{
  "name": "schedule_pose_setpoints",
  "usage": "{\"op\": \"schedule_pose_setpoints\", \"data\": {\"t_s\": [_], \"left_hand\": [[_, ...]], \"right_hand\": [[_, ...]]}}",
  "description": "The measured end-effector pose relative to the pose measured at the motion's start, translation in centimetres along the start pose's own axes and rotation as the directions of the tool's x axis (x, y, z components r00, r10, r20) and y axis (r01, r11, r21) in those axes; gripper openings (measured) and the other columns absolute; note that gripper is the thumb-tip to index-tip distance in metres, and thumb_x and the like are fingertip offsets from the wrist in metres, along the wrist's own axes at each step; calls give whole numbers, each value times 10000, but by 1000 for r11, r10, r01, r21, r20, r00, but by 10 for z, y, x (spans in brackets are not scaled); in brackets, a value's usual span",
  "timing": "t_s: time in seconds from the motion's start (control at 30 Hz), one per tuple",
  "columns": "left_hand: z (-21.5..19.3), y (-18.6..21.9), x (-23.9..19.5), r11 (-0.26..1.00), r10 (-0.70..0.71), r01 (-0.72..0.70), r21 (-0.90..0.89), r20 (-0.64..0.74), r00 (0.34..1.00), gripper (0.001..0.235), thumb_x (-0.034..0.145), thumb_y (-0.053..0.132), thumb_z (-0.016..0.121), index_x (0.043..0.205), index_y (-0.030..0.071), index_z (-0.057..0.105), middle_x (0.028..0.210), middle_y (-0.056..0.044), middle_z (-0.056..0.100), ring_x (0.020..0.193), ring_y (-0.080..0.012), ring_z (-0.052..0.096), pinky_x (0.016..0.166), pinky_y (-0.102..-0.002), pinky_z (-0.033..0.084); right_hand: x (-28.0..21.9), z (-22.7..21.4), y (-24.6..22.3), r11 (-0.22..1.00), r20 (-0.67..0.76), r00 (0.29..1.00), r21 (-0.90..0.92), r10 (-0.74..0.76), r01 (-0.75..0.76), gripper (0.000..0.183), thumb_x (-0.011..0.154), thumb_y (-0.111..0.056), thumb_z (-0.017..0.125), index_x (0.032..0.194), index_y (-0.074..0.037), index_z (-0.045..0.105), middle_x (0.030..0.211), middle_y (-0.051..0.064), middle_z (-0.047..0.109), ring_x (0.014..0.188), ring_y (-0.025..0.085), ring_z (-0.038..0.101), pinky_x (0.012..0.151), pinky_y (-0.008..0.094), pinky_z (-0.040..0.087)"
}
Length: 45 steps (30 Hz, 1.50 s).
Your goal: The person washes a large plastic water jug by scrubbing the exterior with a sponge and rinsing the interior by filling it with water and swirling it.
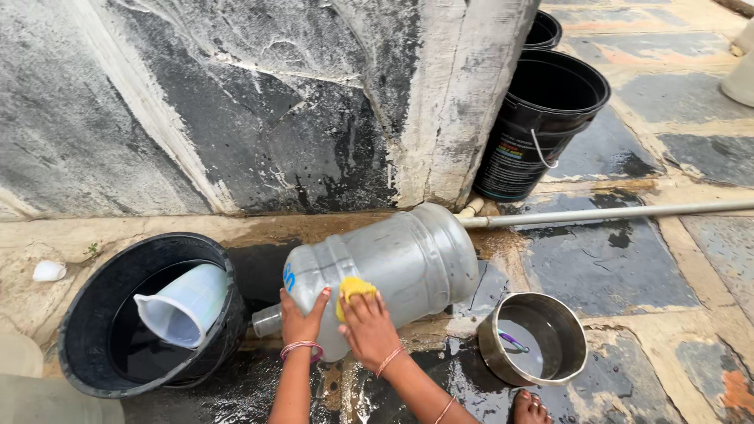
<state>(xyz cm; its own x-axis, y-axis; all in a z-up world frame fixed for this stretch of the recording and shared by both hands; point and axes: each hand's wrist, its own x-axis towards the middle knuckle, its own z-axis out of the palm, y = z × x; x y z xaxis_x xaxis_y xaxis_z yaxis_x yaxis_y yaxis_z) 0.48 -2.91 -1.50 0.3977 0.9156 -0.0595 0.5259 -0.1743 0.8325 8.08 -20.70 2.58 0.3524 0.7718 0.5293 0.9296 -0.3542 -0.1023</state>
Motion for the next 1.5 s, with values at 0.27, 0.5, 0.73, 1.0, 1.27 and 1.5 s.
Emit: {"op": "schedule_pose_setpoints", "data": {"t_s": [0.27, 0.5, 0.73, 1.0, 1.27, 1.5], "left_hand": [[-8, 5, 6, 1000, -3, 4, -21, 49, 999, 1314, 641, 687, 805, 1571, -38, 226, 1557, -294, 389, 1409, -398, 459, 1153, -442, 386], [-12, -12, 4, 974, 9, 17, -226, 115, 993, 1219, 670, 611, 816, 1587, 54, 239, 1571, -231, 407, 1412, -352, 465, 1136, -431, 394], [-10, -33, 10, 944, 262, -252, -211, 20, 965, 1223, 708, 556, 850, 1574, -3, 192, 1584, -293, 325, 1463, -348, 346, 1169, -456, 319], [-12, -9, 17, 997, 38, -42, 70, 48, 998, 980, 762, 712, 667, 1578, 263, 359, 1599, -312, 290, 1459, -426, 352, 1136, -483, 374], [-2, -22, 19, 987, 135, -136, 90, 17, 991, 943, 811, 680, 647, 1590, 247, 341, 1571, -322, 333, 1486, -449, 315, 1167, -504, 328], [-10, -1, 14, 990, 64, -71, 126, 59, 996, 938, 816, 694, 641, 1593, 274, 326, 1598, -305, 283, 1465, -463, 324, 1179, -523, 301]], "right_hand": [[-41, 43, 172, 884, -138, 883, -78, 449, -462, 766, 1002, -516, 389, 1615, -88, 223, 1594, 180, 357, 1510, 383, 289, 1218, 603, 85], [-67, 40, 274, -29, 491, 311, 569, 814, -822, 824, 999, -662, 216, 1540, -51, 331, 1592, 157, 357, 1468, 327, 346, 1194, 455, 263], [-55, 22, 275, 241, 290, 271, 134, 918, -961, 790, 1057, -618, 217, 1361, -23, 638, 1360, 317, 602, 1308, 500, 518, 1136, 515, 375], [10, 23, 99, 863, -32, 863, 43, 504, -503, 582, 983, -401, 506, 1423, -19, 500, 1267, 201, 613, 1188, 393, 545, 1066, 517, 387], [27, -16, -19, 803, -149, 961, 587, 235, -105, 166, 867, -98, 719, 1030, -108, 751, 1018, 94, 759, 996, 332, 702, 967, 452, 515], [10, -35, 66, 881, -5, 893, 167, 450, -443, 380, 709, -51, 743, 1054, -207, 777, 1221, 127, 607, 1176, 324, 552, 1034, 517, 394]]}}
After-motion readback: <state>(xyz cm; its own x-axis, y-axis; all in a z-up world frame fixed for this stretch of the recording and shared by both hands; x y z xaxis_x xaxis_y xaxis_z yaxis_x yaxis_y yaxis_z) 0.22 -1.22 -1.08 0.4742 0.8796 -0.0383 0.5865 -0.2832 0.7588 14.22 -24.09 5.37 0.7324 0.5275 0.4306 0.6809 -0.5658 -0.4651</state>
